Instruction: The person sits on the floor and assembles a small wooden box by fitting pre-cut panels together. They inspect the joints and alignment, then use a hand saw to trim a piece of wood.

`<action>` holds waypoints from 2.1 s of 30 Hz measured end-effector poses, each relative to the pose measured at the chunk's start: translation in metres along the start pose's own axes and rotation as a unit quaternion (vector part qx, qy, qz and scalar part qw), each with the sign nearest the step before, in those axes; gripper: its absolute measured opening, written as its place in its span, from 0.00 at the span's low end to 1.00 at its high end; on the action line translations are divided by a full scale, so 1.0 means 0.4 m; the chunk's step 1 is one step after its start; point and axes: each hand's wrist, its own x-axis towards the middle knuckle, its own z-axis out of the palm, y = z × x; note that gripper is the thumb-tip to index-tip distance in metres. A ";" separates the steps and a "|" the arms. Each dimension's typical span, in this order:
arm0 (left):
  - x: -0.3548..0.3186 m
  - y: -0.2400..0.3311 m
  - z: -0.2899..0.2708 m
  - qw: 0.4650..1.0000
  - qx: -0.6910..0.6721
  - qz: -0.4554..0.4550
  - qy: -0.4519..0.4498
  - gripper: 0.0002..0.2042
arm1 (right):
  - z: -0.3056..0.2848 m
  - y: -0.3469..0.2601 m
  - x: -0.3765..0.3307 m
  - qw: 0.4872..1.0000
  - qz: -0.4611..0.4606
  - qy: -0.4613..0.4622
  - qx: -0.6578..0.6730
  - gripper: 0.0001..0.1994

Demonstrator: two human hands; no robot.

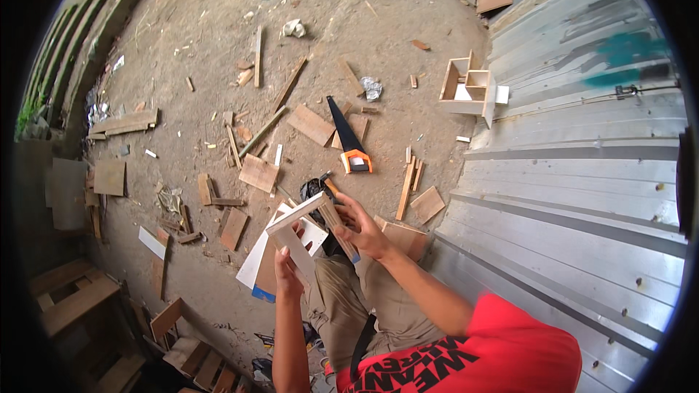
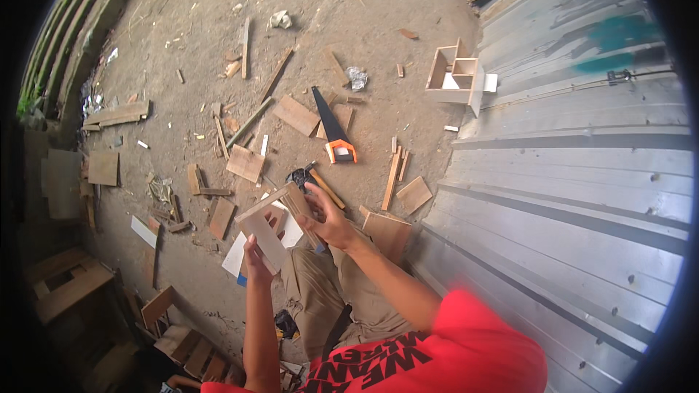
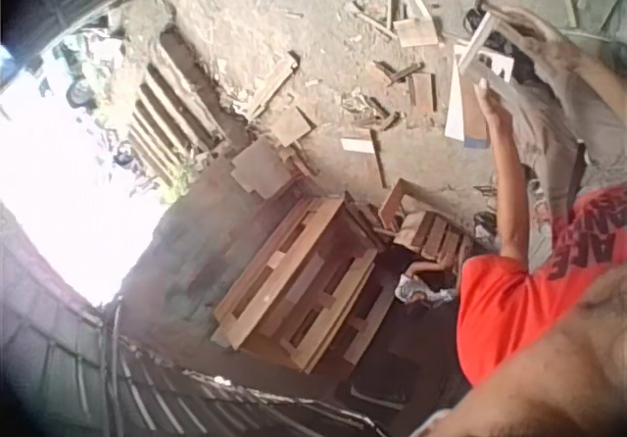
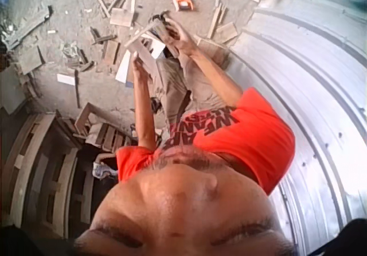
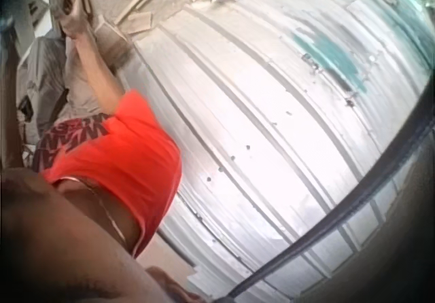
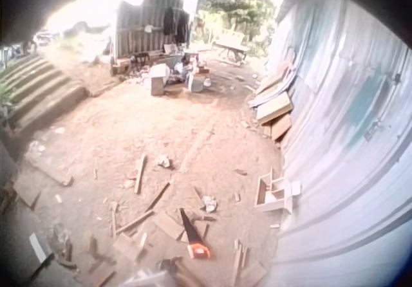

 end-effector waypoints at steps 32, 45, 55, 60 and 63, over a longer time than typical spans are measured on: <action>0.281 0.328 1.157 0.945 0.265 -0.115 -0.150 0.17 | -0.785 -0.707 -0.353 0.840 -0.168 0.387 0.342 0.35; 0.756 0.410 1.923 0.860 0.421 -0.027 -0.288 0.20 | -1.141 -1.043 -0.150 0.854 -0.223 0.457 0.111 0.48; 0.917 0.332 2.149 0.767 0.494 -0.148 -0.382 0.18 | -1.248 -1.086 -0.063 0.720 -0.200 0.639 0.182 0.62; 1.141 0.281 2.355 0.636 0.562 -0.163 -0.502 0.18 | -1.328 -1.066 0.028 0.584 -0.190 0.753 0.236 0.47; 1.326 0.233 2.466 0.533 0.598 -0.201 -0.564 0.19 | -1.324 -1.083 0.170 0.460 -0.240 0.739 0.429 0.34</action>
